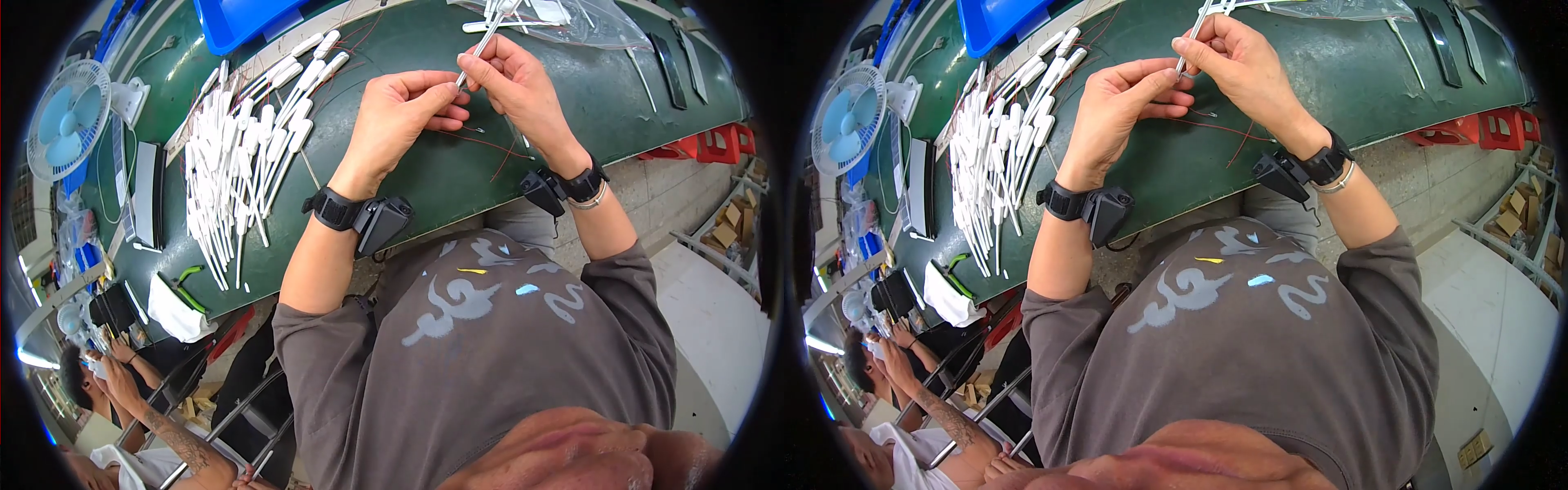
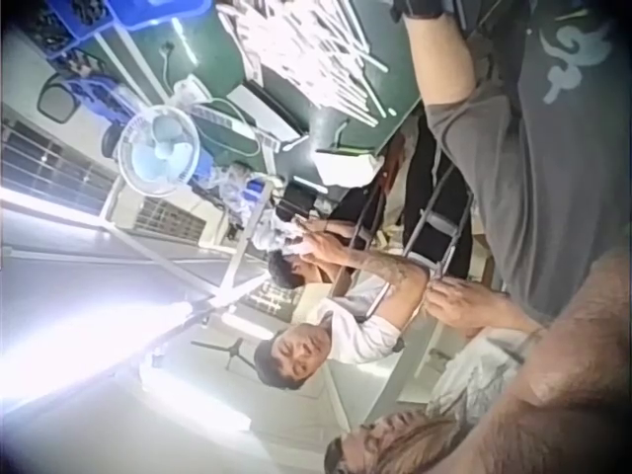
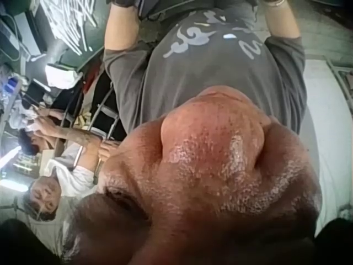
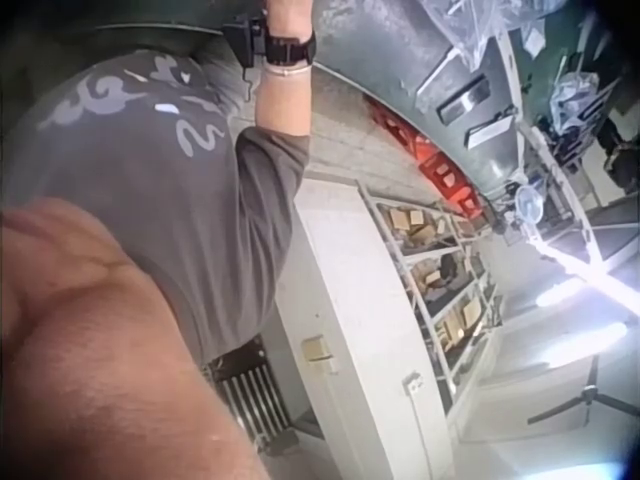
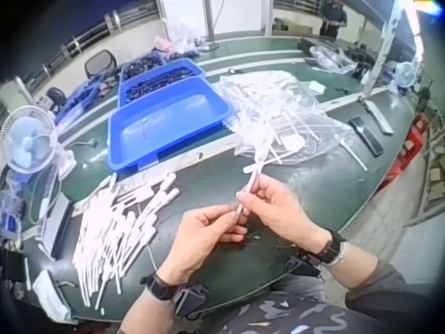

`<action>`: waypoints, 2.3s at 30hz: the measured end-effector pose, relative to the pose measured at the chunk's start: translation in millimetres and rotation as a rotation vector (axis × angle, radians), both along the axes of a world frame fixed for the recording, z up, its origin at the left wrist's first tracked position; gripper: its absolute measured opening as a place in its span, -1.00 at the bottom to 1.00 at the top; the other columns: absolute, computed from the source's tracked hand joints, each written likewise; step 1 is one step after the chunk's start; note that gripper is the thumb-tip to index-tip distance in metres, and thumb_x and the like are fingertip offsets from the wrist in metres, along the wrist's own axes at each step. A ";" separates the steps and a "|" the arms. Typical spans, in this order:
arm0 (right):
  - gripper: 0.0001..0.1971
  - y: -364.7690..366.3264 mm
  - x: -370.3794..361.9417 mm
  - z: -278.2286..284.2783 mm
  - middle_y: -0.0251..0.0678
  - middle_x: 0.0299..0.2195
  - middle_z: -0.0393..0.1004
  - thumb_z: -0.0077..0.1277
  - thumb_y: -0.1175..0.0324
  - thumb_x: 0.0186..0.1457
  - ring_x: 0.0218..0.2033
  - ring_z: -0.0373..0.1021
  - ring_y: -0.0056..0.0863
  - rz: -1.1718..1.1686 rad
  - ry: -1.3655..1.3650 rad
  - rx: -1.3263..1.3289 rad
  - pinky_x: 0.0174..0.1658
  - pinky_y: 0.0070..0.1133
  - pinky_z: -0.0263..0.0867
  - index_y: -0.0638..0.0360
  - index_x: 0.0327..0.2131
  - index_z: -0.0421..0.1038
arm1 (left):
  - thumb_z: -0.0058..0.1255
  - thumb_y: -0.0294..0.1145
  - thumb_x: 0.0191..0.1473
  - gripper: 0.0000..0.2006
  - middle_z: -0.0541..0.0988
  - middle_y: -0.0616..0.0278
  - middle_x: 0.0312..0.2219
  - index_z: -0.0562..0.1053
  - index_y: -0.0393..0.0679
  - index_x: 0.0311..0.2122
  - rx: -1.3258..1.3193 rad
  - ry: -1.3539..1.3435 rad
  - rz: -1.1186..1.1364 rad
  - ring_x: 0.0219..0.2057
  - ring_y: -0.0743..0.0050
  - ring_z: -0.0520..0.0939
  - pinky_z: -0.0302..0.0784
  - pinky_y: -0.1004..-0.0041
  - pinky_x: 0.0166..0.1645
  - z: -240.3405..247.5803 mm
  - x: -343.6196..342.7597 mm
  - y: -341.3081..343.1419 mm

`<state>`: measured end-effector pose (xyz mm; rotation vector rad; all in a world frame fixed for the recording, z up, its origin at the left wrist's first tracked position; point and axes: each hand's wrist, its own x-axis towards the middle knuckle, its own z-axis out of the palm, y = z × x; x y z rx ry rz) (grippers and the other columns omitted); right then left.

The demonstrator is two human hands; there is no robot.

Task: The person picks up a white plastic housing and a wire, threads the wire through it, and then joins a second plastic piece to the assembly. They press the components together by hand before placing the finished unit onto the work surface.

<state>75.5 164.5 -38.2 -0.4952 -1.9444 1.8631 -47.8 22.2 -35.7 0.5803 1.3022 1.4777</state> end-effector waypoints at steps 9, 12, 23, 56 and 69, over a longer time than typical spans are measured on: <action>-0.84 -2.0 0.6 0.4 -0.56 -0.53 0.38 0.04 0.25 0.21 -0.69 0.04 -0.91 -0.017 0.009 -0.015 -0.65 -0.81 -0.14 0.10 -0.31 0.38 | 0.06 -0.42 0.14 -0.70 0.63 0.10 -0.27 0.49 -0.37 -0.06 0.004 0.024 0.003 -0.32 0.45 0.67 0.64 0.51 -0.19 -0.1 1.5 0.4; -0.83 -2.5 1.3 4.8 -0.49 -0.50 0.44 0.07 0.28 0.19 -0.54 0.24 -0.82 -0.018 -0.008 -0.050 -0.50 -0.78 0.09 0.16 -0.35 0.40 | 0.07 -0.42 0.13 -0.69 0.63 0.09 -0.28 0.48 -0.38 -0.05 -0.022 0.028 0.019 -0.32 0.45 0.67 0.63 0.52 -0.19 1.8 1.9 0.0; -0.82 -1.0 3.8 4.3 -0.52 -0.52 0.46 0.09 0.26 0.18 -0.57 0.20 -0.88 -0.030 -0.060 -0.131 -0.58 -0.81 0.02 0.15 -0.36 0.41 | 0.11 -0.43 0.11 -0.68 0.62 0.11 -0.30 0.48 -0.39 -0.06 0.018 0.054 0.015 -0.33 0.45 0.66 0.64 0.51 -0.20 -1.6 4.9 0.5; -0.89 24.2 26.6 10.9 -0.59 -0.48 0.36 0.16 0.44 0.10 -0.51 0.16 -0.87 -0.156 -0.118 0.472 -0.46 -0.80 0.09 0.24 -0.33 0.47 | 0.06 -0.44 0.12 -0.75 0.63 0.09 -0.37 0.50 -0.40 -0.14 -0.087 0.035 -0.001 -0.38 0.50 0.66 0.62 0.56 -0.26 8.1 4.4 0.8; -0.82 15.3 24.2 7.9 -0.63 -0.51 0.35 0.04 0.29 0.22 -0.64 0.00 -0.93 -0.155 -0.101 -0.149 -0.60 -0.82 -0.16 0.19 -0.25 0.51 | 0.00 -0.43 0.16 -0.75 0.65 0.10 -0.32 0.50 -0.36 -0.12 -0.047 0.092 -0.027 -0.36 0.51 0.66 0.59 0.56 -0.25 6.3 10.4 0.8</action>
